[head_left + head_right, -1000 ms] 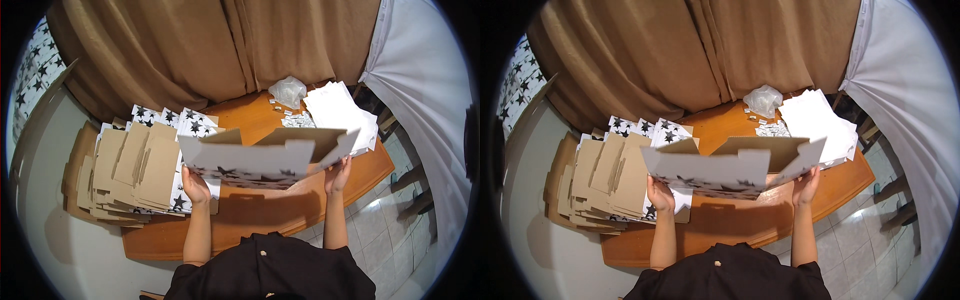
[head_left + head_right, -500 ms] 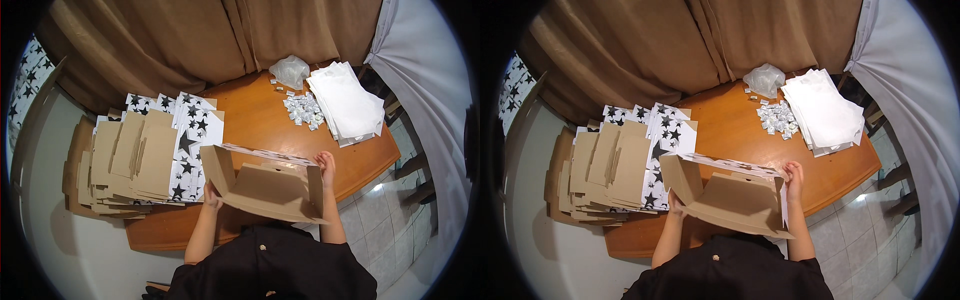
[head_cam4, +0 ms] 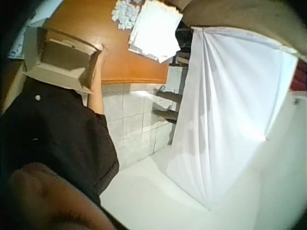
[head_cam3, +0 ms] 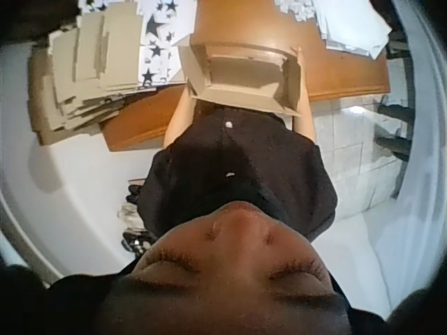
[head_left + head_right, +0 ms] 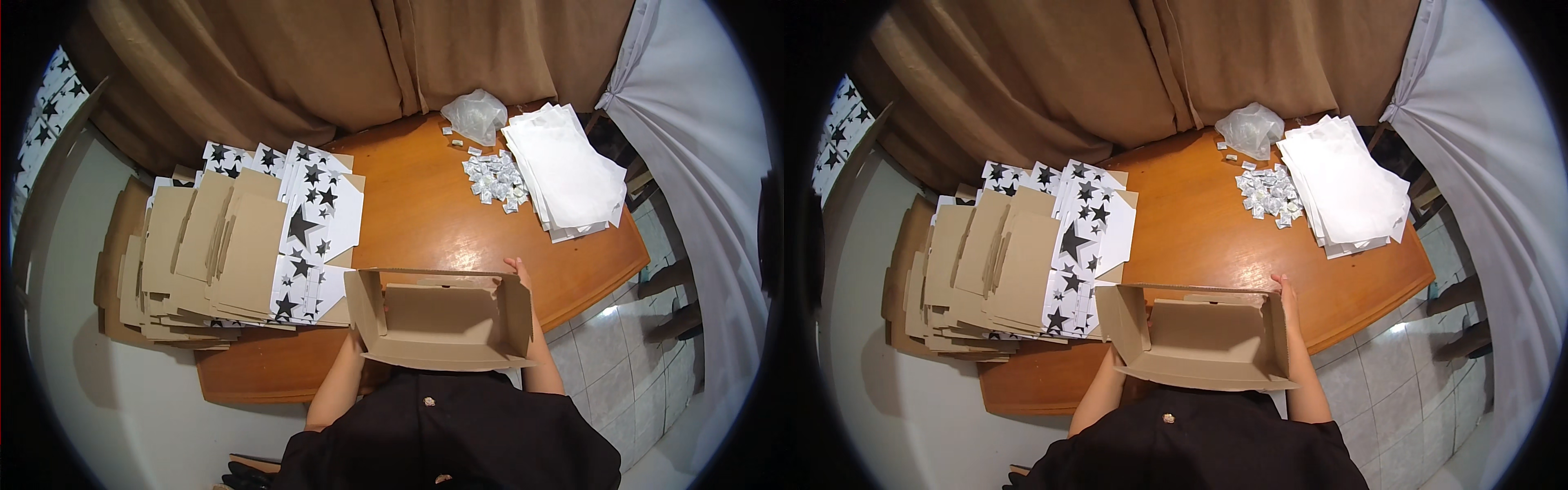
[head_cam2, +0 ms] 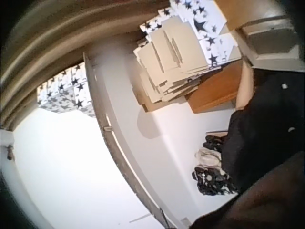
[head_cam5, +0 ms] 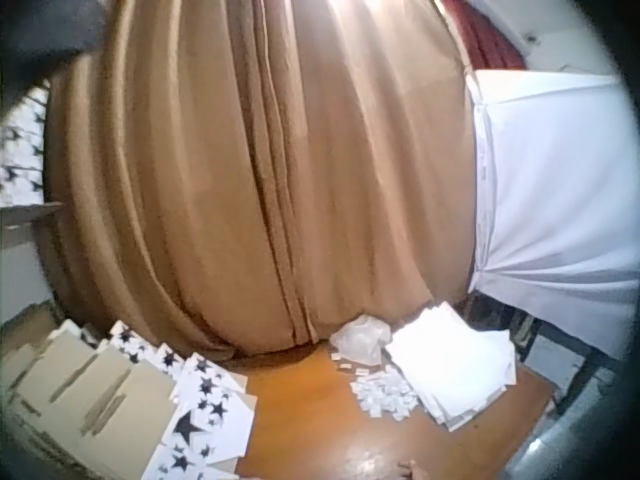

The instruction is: Fold and assemble cardboard shoe boxes and place them on a shelf.

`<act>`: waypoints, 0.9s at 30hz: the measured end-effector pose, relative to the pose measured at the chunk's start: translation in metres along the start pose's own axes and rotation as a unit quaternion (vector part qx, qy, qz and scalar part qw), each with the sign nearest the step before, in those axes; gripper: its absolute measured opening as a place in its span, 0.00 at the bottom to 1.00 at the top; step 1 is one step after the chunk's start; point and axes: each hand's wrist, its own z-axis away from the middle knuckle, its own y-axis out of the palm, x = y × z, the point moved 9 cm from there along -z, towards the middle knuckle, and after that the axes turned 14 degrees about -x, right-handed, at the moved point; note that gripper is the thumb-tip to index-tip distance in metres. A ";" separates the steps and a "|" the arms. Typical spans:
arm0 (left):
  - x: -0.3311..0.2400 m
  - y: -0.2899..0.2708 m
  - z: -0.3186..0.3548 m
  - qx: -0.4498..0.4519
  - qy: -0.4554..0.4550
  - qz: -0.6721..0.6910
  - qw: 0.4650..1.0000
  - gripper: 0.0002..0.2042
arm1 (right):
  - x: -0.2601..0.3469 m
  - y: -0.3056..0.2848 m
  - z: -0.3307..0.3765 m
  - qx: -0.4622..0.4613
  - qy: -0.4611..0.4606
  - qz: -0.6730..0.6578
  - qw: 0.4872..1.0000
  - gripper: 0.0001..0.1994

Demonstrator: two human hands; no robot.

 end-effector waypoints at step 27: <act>-0.017 -0.049 -0.051 -0.402 0.128 -0.559 0.713 0.18 | -0.018 -0.046 -0.063 -0.071 -0.314 0.497 0.806 0.13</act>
